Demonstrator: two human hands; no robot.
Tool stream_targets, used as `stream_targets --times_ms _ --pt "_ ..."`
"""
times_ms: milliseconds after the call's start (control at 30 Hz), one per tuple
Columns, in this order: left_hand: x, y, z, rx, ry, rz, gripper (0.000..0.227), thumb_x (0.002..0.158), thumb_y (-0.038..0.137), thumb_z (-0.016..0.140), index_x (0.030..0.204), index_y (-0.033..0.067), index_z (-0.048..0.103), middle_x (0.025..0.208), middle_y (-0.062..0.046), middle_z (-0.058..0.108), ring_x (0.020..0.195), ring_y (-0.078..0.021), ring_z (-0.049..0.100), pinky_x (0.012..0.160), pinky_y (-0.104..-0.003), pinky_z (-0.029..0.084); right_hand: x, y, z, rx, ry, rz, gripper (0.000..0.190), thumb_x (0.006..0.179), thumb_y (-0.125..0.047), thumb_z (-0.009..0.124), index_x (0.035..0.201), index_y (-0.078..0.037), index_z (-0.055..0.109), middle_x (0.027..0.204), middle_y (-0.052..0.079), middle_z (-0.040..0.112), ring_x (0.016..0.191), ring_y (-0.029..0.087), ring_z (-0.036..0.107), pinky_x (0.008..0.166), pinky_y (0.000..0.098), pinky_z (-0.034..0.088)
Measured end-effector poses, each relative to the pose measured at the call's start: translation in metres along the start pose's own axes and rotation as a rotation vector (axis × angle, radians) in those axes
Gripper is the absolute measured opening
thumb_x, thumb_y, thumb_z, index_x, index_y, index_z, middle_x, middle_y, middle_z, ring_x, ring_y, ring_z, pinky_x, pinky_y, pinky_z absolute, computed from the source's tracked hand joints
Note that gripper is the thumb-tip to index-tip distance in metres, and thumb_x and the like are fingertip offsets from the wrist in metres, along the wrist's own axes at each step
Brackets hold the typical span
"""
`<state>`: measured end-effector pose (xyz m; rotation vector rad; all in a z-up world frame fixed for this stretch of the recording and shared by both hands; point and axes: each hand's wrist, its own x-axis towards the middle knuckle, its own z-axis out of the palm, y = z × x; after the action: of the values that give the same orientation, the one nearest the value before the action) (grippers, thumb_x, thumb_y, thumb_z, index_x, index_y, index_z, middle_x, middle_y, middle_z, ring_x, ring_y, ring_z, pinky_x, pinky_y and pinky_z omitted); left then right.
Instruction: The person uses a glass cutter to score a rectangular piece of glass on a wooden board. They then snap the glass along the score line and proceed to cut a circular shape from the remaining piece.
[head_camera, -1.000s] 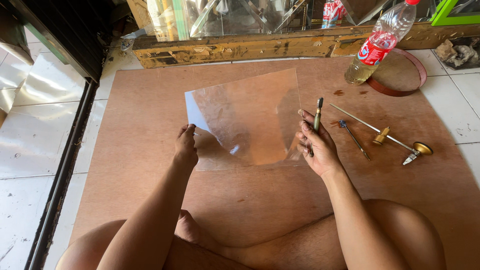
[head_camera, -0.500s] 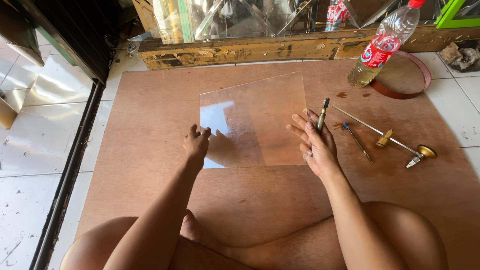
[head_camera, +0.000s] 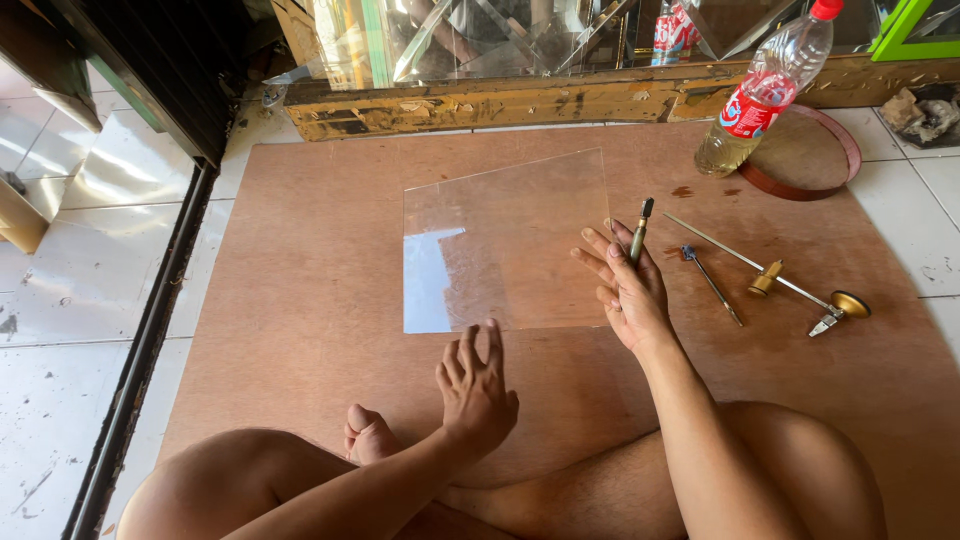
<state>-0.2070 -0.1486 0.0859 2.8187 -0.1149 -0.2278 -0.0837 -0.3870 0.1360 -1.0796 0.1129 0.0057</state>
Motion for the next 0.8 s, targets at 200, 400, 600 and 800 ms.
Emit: stream_targets --times_ms 200,400,600,800 --pt "0.006 0.008 -0.039 -0.128 -0.075 0.008 0.112 0.106 0.029 0.07 0.182 0.0204 -0.011 0.189 -0.026 -0.004 0.169 -0.0555 0.002 0.132 -0.077 0.006 0.001 0.0 0.0 -0.007 0.004 0.007 0.042 0.111 -0.029 0.062 0.153 -0.026 0.059 0.163 0.018 0.068 0.134 0.035 0.076 0.045 0.0153 0.026" --pt "0.107 -0.094 -0.004 -0.29 0.335 -0.399 0.087 0.097 0.032 0.071 0.173 0.0155 0.032 0.168 -0.018 0.025 0.152 -0.0529 0.028 0.12 -0.069 0.036 0.013 0.014 -0.013 0.038 0.01 0.003 0.044 0.116 -0.024 0.062 0.159 -0.019 0.055 0.157 0.023 0.068 0.127 0.033 0.079 0.039 0.0071 0.028" --pt "0.126 -0.103 -0.012 -0.345 0.283 -0.486 0.021 0.112 0.043 0.066 0.119 0.0228 0.066 0.143 -0.002 0.045 0.144 -0.0362 0.036 0.118 -0.057 0.039 0.03 0.03 -0.031 -0.026 0.073 0.088 0.042 0.116 -0.023 0.064 0.157 -0.022 0.059 0.156 0.02 0.07 0.122 0.026 0.079 0.041 0.0084 0.027" --pt "0.13 -0.086 -0.026 -0.333 0.232 -0.337 0.048 0.116 0.063 0.056 0.1 0.0207 0.071 0.124 0.0 0.057 0.133 -0.0282 0.049 0.108 -0.049 0.049 0.05 0.059 -0.058 -0.197 0.176 0.096 0.04 0.115 -0.024 0.068 0.155 -0.02 0.063 0.15 0.012 0.075 0.091 0.007 0.073 0.042 0.0076 0.028"
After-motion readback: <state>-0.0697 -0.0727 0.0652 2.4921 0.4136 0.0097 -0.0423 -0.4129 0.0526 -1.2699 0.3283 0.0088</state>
